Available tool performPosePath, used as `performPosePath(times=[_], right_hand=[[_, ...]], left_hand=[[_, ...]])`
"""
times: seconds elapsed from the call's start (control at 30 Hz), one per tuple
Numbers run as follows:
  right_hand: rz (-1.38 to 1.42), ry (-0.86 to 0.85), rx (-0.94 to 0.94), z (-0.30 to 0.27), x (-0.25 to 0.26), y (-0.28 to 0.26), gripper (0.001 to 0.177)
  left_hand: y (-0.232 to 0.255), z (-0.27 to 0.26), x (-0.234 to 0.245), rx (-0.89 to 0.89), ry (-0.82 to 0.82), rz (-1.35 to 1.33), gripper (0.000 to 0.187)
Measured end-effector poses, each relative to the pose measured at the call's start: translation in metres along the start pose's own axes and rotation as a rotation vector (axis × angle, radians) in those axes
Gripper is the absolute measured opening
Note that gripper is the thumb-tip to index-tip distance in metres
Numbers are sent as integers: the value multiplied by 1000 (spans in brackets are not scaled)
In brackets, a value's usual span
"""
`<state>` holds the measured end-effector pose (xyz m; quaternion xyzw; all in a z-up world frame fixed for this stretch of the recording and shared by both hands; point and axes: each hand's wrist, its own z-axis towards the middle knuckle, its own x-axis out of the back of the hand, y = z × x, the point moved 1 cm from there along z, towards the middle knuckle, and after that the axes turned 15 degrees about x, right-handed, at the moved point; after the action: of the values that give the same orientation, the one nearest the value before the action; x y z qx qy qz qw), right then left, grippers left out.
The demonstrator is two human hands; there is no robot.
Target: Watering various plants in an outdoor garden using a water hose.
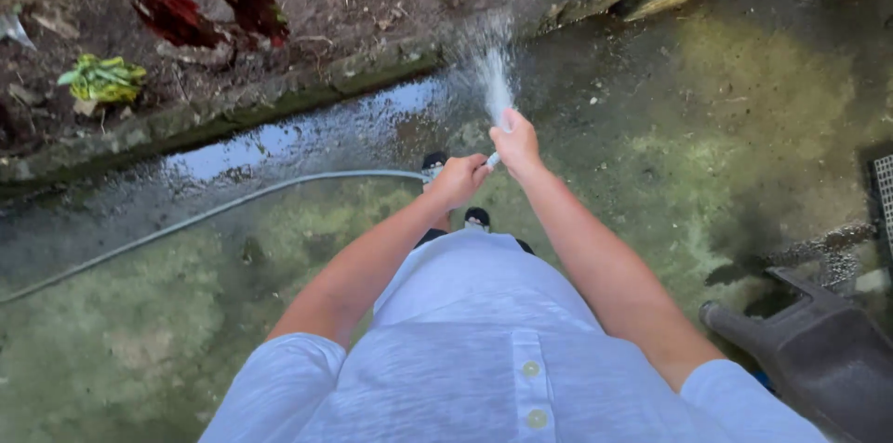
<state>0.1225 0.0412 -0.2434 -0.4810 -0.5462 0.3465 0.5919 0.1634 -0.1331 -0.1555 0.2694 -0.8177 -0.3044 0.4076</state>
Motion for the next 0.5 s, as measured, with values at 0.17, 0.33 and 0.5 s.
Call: performPosePath(times=[0.17, 0.33, 0.5], right_hand=[[-112, 44, -22, -51, 41, -26, 70], [-88, 12, -188, -99, 78, -68, 61], [105, -71, -258, -120, 97, -38, 30]], left_hand=[[8, -29, -44, -2, 67, -15, 25], [9, -34, -71, -76, 121, 12, 23], [27, -52, -81, 2, 78, 138, 23]])
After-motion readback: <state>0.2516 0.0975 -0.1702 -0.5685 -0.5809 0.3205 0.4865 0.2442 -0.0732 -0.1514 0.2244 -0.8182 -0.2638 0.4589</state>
